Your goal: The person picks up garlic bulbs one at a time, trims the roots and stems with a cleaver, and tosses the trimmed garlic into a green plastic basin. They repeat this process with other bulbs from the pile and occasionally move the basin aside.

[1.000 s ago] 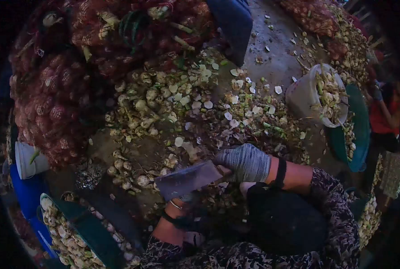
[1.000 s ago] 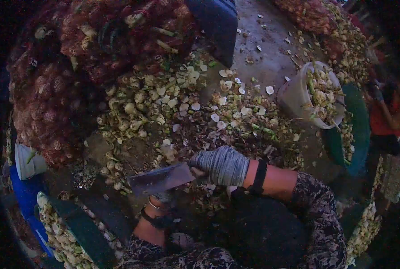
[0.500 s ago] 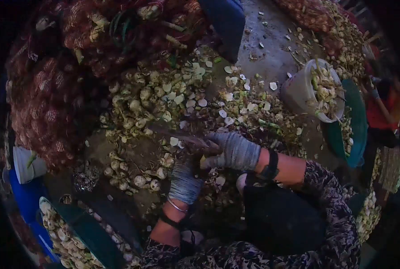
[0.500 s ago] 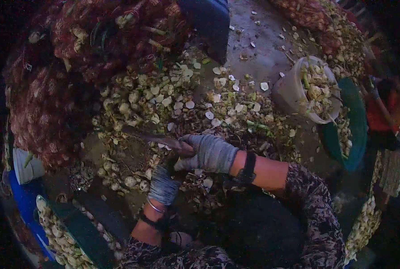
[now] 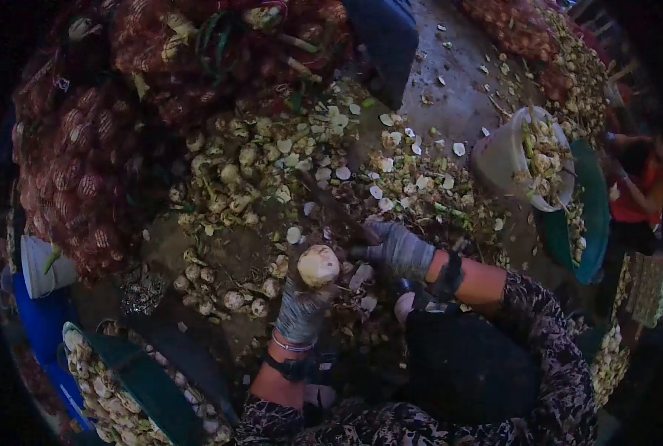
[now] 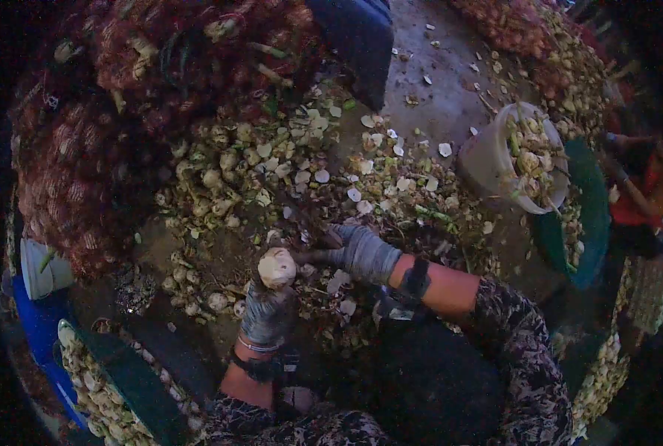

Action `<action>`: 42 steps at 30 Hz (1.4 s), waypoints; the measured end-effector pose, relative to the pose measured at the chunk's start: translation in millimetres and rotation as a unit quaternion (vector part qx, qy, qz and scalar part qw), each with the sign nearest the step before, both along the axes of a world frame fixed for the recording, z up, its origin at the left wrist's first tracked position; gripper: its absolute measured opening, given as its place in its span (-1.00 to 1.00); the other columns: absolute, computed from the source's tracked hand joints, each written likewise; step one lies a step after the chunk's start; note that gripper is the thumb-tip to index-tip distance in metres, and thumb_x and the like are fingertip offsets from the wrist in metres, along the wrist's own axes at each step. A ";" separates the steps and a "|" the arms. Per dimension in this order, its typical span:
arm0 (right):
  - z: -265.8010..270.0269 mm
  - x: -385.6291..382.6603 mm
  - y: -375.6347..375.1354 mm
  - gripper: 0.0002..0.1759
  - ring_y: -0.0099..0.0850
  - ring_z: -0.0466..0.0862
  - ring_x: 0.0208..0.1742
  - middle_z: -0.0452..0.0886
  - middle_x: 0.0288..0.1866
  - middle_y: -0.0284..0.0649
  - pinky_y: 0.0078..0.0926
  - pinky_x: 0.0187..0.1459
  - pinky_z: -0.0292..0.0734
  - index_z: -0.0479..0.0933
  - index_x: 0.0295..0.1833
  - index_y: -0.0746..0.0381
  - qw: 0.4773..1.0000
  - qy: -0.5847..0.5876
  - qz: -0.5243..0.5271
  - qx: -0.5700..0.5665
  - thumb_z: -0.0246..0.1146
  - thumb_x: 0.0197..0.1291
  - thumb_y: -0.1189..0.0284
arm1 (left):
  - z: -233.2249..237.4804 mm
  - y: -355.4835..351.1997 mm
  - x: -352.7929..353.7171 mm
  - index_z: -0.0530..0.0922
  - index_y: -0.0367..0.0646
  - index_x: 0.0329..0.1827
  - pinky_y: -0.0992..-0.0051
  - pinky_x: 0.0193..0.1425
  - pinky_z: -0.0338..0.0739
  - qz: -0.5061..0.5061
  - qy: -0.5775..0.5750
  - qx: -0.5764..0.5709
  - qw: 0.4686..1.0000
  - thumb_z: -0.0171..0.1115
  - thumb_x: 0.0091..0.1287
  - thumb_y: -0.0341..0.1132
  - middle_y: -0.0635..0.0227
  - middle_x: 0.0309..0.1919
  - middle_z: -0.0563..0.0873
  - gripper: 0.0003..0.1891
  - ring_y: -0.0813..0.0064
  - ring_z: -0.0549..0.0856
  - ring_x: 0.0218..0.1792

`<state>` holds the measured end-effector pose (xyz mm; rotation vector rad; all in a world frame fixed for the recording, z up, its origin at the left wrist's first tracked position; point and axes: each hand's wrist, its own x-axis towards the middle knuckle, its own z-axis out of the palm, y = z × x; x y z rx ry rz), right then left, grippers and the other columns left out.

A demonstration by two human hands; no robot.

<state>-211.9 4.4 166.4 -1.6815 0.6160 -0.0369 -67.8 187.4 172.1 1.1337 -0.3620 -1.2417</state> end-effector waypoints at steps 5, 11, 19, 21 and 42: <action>53.1 -13.4 -7.9 -0.65 -0.13 0.69 -0.31 0.68 -0.30 -0.14 -0.21 -0.28 0.56 0.57 -0.08 0.14 0.955 0.057 0.091 -0.276 0.43 -0.02 0.34 | -40.8 19.4 20.1 0.28 -0.19 0.43 0.44 0.26 0.51 -0.102 -0.126 0.048 0.986 0.19 0.40 -0.42 0.23 0.26 0.54 -0.46 0.46 0.57 0.19; 84.4 -14.2 3.3 -0.81 -0.10 0.70 -0.29 0.62 -0.40 -0.17 -0.15 -0.31 0.60 0.52 -0.16 0.09 0.903 0.076 0.245 -0.346 0.26 0.05 0.45 | -116.1 51.8 10.5 0.15 -0.19 0.54 0.39 0.48 0.31 -0.273 -0.026 -0.020 0.962 -0.12 0.53 -0.36 0.28 0.47 0.30 -0.48 0.44 0.36 0.41; 69.9 -10.9 3.6 -0.83 -0.09 0.70 -0.31 0.60 -0.41 -0.15 -0.14 -0.37 0.57 0.53 -0.16 0.07 0.882 0.134 0.282 -0.353 0.24 0.09 0.38 | -77.2 40.7 11.4 0.24 -0.17 0.48 0.36 0.32 0.48 -0.265 -0.280 -0.008 0.923 0.10 0.41 -0.40 0.25 0.34 0.45 -0.44 0.34 0.52 0.24; 66.0 -11.3 3.0 -0.87 -0.09 0.71 -0.30 0.63 -0.44 -0.15 -0.12 -0.35 0.59 0.54 -0.18 0.07 0.887 0.129 0.272 -0.350 0.22 0.13 0.40 | -72.9 39.5 10.1 0.26 -0.16 0.47 0.35 0.28 0.52 -0.273 -0.373 -0.013 0.887 0.15 0.38 -0.40 0.25 0.31 0.49 -0.43 0.32 0.56 0.20; 10.8 -16.1 1.8 -0.75 0.01 0.69 -0.26 0.68 -0.31 -0.03 -0.06 -0.23 0.57 0.57 -0.02 0.07 0.904 0.194 0.074 -0.373 0.22 0.22 0.26 | 77.8 200.2 171.4 0.38 -0.15 0.37 0.28 0.22 0.46 0.062 0.802 -0.538 -0.251 0.18 0.40 -0.17 0.37 0.06 0.61 -0.48 0.39 0.60 0.07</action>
